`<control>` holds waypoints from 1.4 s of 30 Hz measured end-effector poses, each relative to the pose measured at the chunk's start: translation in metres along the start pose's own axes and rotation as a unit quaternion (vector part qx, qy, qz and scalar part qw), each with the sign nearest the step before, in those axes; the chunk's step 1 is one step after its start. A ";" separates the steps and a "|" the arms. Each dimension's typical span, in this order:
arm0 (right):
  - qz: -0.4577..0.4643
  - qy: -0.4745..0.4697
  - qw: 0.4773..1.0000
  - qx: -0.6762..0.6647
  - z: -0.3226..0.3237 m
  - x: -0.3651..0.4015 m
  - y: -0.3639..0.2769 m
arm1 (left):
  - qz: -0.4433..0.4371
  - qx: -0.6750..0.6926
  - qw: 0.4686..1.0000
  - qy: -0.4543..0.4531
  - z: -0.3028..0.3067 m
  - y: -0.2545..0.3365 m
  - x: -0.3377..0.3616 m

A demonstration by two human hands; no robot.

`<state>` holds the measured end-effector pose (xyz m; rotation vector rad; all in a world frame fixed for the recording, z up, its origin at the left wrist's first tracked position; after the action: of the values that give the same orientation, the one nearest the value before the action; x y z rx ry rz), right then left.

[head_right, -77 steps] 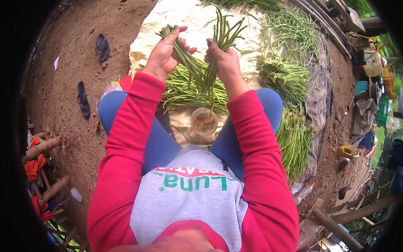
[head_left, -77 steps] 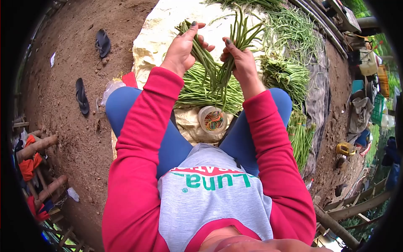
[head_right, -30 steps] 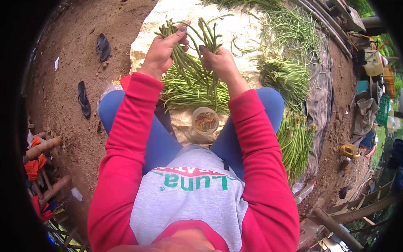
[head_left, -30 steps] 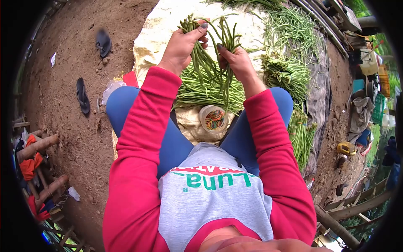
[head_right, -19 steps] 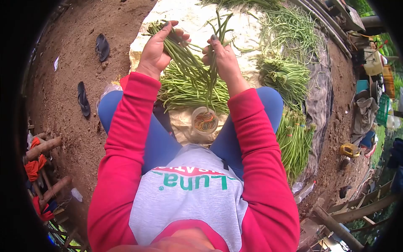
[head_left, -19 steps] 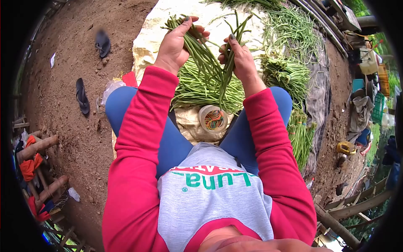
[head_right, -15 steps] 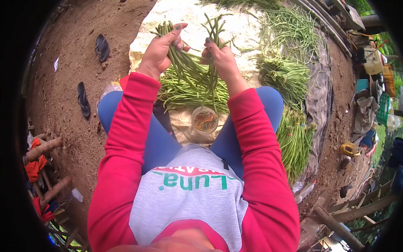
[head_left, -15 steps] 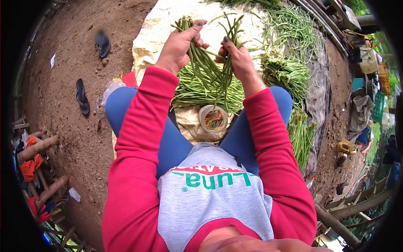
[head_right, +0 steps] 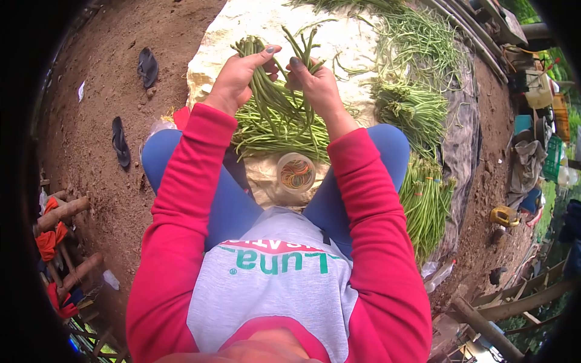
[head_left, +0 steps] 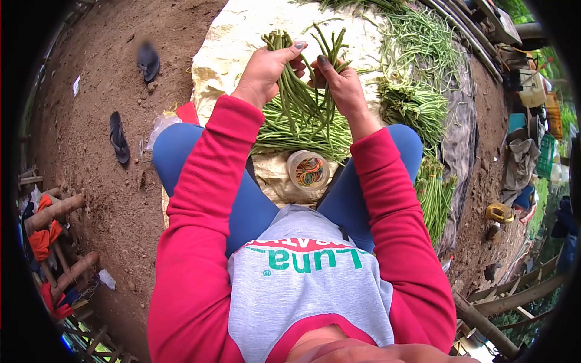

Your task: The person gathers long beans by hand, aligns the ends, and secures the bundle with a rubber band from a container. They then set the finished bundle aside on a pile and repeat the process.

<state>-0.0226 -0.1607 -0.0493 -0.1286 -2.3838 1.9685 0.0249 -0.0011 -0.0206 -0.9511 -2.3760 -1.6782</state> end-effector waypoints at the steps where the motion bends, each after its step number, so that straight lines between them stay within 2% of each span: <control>1: 0.003 -0.010 1.000 0.009 -0.004 0.001 -0.002 | 0.016 0.000 1.000 -0.015 -0.005 0.000 0.002; 6: -0.020 -0.060 0.997 0.048 -0.010 0.004 0.002 | 0.022 0.060 0.998 -0.019 -0.004 -0.006 -0.006; 10: -0.010 0.000 1.000 -0.013 -0.009 0.003 -0.006 | -0.009 0.062 0.997 -0.049 -0.004 -0.005 -0.009; 12: 0.029 0.025 0.999 -0.029 -0.007 0.002 -0.012 | -0.004 0.125 0.990 -0.062 -0.005 -0.006 -0.008; 14: 0.022 0.055 0.998 0.012 0.003 0.000 -0.008 | 0.004 0.146 0.988 -0.041 -0.004 -0.007 -0.009; 16: 0.016 0.025 0.995 0.097 0.008 -0.001 -0.008 | -0.038 0.179 0.979 -0.085 -0.006 0.000 -0.009; 17: 0.017 0.015 0.995 0.099 0.005 0.000 -0.010 | -0.031 0.155 0.987 -0.042 -0.007 -0.001 -0.008; 18: 0.017 0.014 0.995 0.098 0.004 0.000 -0.008 | -0.030 0.155 0.987 -0.042 -0.007 0.001 -0.007; 20: 0.027 -0.061 0.992 0.109 -0.004 0.001 -0.003 | -0.023 0.022 0.999 -0.039 -0.005 0.003 -0.005; 22: -0.018 -0.104 0.983 0.150 -0.010 0.006 -0.003 | -0.025 0.008 0.998 -0.062 -0.007 0.006 -0.005; 23: -0.013 -0.107 0.983 0.150 -0.012 0.008 -0.004 | -0.013 0.015 0.998 -0.061 -0.009 0.009 0.000; 27: 0.031 -0.096 0.985 0.138 -0.011 0.005 0.003 | -0.005 0.025 0.999 -0.045 -0.002 0.002 -0.008; 29: 0.018 -0.080 0.988 0.127 -0.013 0.008 -0.005 | -0.014 0.028 0.999 -0.040 -0.003 0.006 -0.004; 34: 0.031 -0.082 0.991 0.101 -0.016 0.007 -0.009 | -0.038 -0.067 0.997 -0.007 -0.006 0.000 -0.001; 36: 0.022 -0.095 0.991 0.094 -0.012 0.004 0.003 | -0.062 -0.073 0.995 -0.036 -0.010 0.000 0.001; 38: 0.019 -0.102 0.980 0.169 -0.013 0.005 0.002 | -0.063 -0.122 0.990 -0.023 -0.010 -0.001 0.002; 40: 0.023 -0.102 0.982 0.158 -0.015 0.006 0.002 | -0.067 -0.136 0.988 -0.010 -0.007 -0.006 -0.003; 42: 0.022 -0.060 0.994 0.088 -0.014 0.005 0.002 | -0.101 -0.108 0.989 0.025 -0.005 -0.005 -0.004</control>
<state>-0.0260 -0.1464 -0.0483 -0.0583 -2.2794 2.2569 0.0243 -0.0077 -0.0243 -0.7027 -2.3628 -2.0412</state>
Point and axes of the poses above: each hand's wrist, its own x-axis away from the middle knuckle, its own z-axis out of the back of the hand, y = z × x, the point moved 4 cm from there along -x, towards the middle knuckle, and after that the axes turned 5 degrees about z, right-handed, at the moved point
